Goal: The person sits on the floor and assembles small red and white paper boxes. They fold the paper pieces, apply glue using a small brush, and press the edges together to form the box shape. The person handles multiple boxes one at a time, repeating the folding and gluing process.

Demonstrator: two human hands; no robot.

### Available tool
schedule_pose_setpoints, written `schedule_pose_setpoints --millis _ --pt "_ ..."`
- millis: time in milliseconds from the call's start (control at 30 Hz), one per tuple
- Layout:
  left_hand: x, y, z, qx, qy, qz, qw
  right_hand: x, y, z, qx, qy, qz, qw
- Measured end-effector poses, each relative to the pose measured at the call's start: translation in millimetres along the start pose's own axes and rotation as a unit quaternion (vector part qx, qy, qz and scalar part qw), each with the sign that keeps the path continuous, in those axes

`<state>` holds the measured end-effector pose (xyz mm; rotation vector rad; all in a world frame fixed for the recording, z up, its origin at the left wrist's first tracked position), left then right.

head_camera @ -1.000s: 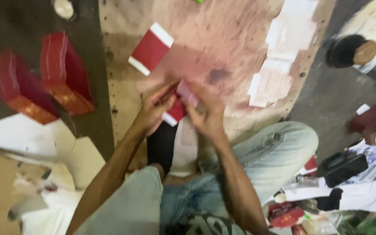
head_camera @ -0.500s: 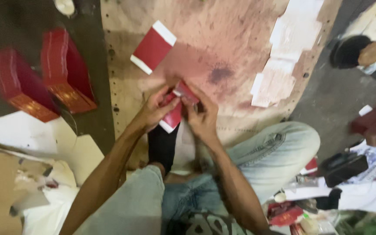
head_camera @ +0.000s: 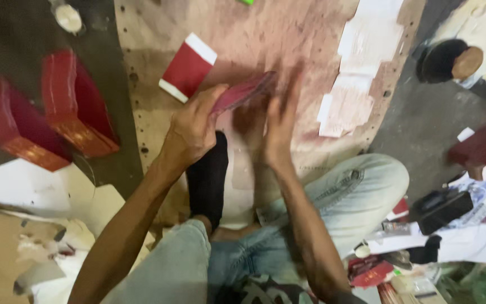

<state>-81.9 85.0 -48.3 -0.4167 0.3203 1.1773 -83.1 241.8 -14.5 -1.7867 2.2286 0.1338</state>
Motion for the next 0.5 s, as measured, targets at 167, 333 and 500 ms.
schedule_pose_setpoints --millis 167,333,500 --pt "-2.4 6.5 8.4 0.143 0.133 0.045 0.980 17.6 15.4 -19.1 -0.218 -0.408 -0.103 0.881" --pt "-2.9 11.7 5.6 0.112 0.145 0.044 0.982 -15.8 58.7 6.2 0.036 0.091 -0.068 0.993" --pt "-2.7 11.3 15.5 0.110 0.166 0.041 0.979 -36.4 76.9 21.1 -0.084 -0.032 -0.103 0.991"
Point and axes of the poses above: each hand's wrist, its own y-axis towards the middle knuckle, its own x-axis out of the palm, z = x × y, the point moved 5 cm from there along y, towards the middle knuckle, and after that the axes turned 3 degrees about -y, right-handed, at the moved point
